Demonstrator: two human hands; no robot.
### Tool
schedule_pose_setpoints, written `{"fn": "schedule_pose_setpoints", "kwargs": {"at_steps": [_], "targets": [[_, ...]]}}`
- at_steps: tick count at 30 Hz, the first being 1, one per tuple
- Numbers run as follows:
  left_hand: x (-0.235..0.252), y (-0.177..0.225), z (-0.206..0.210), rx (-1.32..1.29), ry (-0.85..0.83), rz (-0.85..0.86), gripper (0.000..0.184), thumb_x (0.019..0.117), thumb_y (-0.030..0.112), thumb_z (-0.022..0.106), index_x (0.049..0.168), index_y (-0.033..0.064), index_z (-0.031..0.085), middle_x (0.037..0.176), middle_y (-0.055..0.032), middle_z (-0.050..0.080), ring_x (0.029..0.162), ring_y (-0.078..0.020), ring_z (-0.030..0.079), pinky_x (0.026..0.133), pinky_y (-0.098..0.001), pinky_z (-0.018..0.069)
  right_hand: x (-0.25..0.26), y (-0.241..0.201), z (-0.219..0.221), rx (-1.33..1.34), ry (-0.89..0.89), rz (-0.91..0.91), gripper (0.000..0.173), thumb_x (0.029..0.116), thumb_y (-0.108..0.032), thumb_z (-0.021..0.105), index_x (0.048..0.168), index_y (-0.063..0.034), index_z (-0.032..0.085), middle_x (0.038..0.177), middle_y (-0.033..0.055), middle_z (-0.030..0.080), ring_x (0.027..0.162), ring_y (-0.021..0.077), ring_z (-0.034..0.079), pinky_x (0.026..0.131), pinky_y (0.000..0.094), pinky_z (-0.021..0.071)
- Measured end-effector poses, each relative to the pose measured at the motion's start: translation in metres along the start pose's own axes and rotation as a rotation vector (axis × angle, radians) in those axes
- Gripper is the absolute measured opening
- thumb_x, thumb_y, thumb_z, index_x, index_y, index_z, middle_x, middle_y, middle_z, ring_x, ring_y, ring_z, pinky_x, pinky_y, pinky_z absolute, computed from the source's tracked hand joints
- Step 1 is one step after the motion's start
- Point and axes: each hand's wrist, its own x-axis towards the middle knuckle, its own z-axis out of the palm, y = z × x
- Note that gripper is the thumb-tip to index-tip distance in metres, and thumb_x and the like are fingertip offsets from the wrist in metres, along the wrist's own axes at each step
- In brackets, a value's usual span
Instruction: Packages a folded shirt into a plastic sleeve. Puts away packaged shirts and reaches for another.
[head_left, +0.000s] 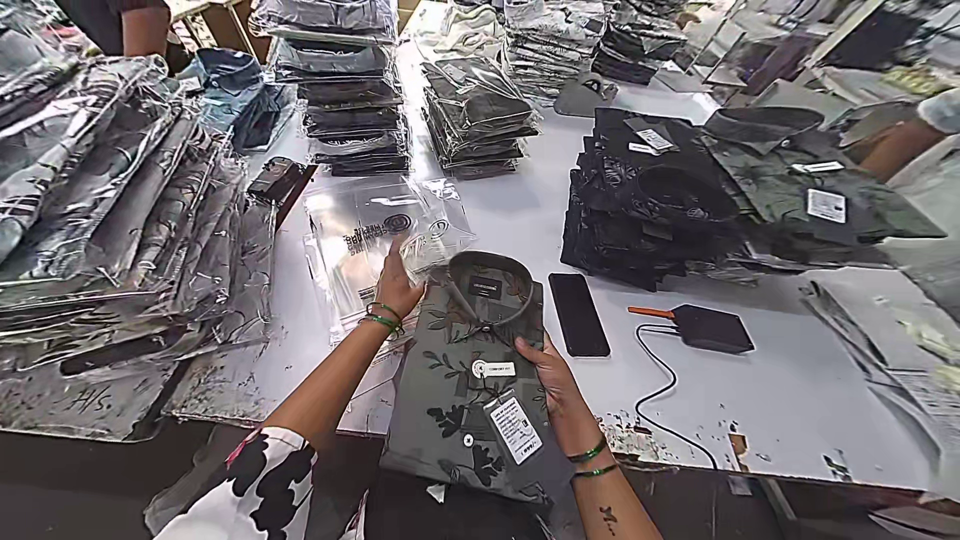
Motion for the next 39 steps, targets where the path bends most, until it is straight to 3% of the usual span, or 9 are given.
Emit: {"fn": "schedule_pose_setpoints", "kwargs": {"at_steps": [5, 9, 17, 22, 25, 28, 30, 33, 39], "targets": [[-0.016, 0.006, 0.001, 0.021, -0.238, 0.188, 0.057, 0.097, 0.001, 0.042, 0.153, -0.0082, 0.035, 0.126, -0.037, 0.055, 0.12, -0.047, 0.054, 0.108, -0.0525, 0.0396, -0.003, 0.006, -0.007, -0.067, 0.055, 0.007, 0.062, 0.1007, 0.003, 0.053, 0.156, -0.0065, 0.027, 0.137, 0.0124, 0.056, 0.112, 0.0097, 0.063, 0.093, 0.0244, 0.0543], [-0.034, 0.012, 0.017, 0.148, -0.11, 0.376, 0.043, 0.1066, 0.019, 0.042, 0.145, 0.0064, 0.057, 0.137, -0.0331, 0.054, 0.127, -0.0508, 0.051, 0.107, -0.0624, 0.0384, -0.008, 0.014, 0.013, -0.106, 0.022, 0.039, 0.064, 0.1001, 0.002, 0.055, 0.157, -0.006, 0.026, 0.14, 0.0139, 0.055, 0.115, 0.0112, 0.062, 0.095, 0.0253, 0.0534], [-0.047, 0.017, 0.021, 0.364, -0.247, 0.421, 0.052, 0.1097, 0.027, 0.031, 0.16, 0.0166, 0.036, 0.167, -0.0204, 0.024, 0.154, -0.0493, 0.015, 0.117, -0.0748, 0.0107, -0.01, 0.015, 0.026, -0.173, -0.067, -0.018, 0.071, 0.0995, 0.0, 0.056, 0.16, -0.0041, 0.018, 0.154, 0.0168, 0.042, 0.131, 0.0119, 0.052, 0.106, 0.025, 0.0458], [-0.046, 0.012, 0.024, 0.349, -0.25, 0.498, 0.053, 0.1079, 0.031, 0.038, 0.158, 0.0157, 0.04, 0.159, -0.0184, 0.042, 0.15, -0.0451, 0.032, 0.116, -0.0754, 0.0126, 0.006, 0.022, 0.029, -0.226, -0.052, -0.045, 0.066, 0.1024, -0.004, 0.054, 0.159, -0.0021, 0.021, 0.156, 0.0187, 0.041, 0.135, 0.0151, 0.05, 0.109, 0.0275, 0.0428], [-0.027, 0.04, 0.014, 0.447, -0.235, 0.416, 0.07, 0.1007, 0.051, 0.05, 0.16, 0.0159, 0.036, 0.136, -0.0285, 0.058, 0.129, -0.0491, 0.051, 0.109, -0.0701, 0.0288, 0.009, 0.018, 0.037, -0.306, -0.129, -0.076, 0.07, 0.102, -0.006, 0.055, 0.161, -0.0004, 0.018, 0.16, 0.0208, 0.034, 0.141, 0.018, 0.044, 0.114, 0.0298, 0.0391], [-0.002, 0.062, 0.014, 0.323, -0.101, 0.411, 0.04, 0.0983, 0.027, 0.06, 0.13, 0.0049, 0.068, 0.126, -0.0301, 0.061, 0.12, -0.0481, 0.056, 0.101, -0.0625, 0.0422, 0.015, 0.013, 0.048, -0.457, -0.193, -0.123, 0.068, 0.1021, -0.008, 0.055, 0.16, 0.0009, 0.02, 0.16, 0.0223, 0.035, 0.144, 0.0212, 0.042, 0.116, 0.0337, 0.037], [0.008, 0.075, 0.006, 0.295, -0.106, 0.385, 0.03, 0.101, 0.015, 0.054, 0.123, 0.0007, 0.069, 0.135, -0.0249, 0.06, 0.123, -0.0427, 0.059, 0.101, -0.0581, 0.0478, 0.02, 0.008, 0.053, -0.587, -0.218, -0.151, 0.066, 0.1029, -0.01, 0.054, 0.16, 0.0009, 0.022, 0.158, 0.0237, 0.038, 0.144, 0.0249, 0.043, 0.117, 0.0378, 0.0367], [0.012, 0.087, -0.004, 0.329, -0.049, 0.409, 0.033, 0.1034, 0.018, 0.055, 0.131, 0.0064, 0.068, 0.118, -0.0217, 0.07, 0.109, -0.042, 0.067, 0.089, -0.0601, 0.0522, 0.017, -0.005, 0.061, -0.796, -0.262, -0.157, 0.064, 0.1053, -0.011, 0.051, 0.16, 0.0011, 0.021, 0.15, 0.0264, 0.049, 0.136, 0.0304, 0.053, 0.113, 0.0418, 0.0408], [0.013, 0.114, -0.009, 0.53, -0.181, 0.573, 0.023, 0.1012, 0.016, 0.061, 0.096, -0.0024, 0.074, 0.102, -0.0234, 0.068, 0.103, -0.0443, 0.065, 0.081, -0.0594, 0.0523, 0.017, -0.028, 0.083, -1.006, -0.372, -0.13, 0.062, 0.1068, -0.013, 0.048, 0.161, -0.0016, 0.02, 0.129, 0.0277, 0.063, 0.117, 0.0356, 0.064, 0.102, 0.0478, 0.0476]]}}
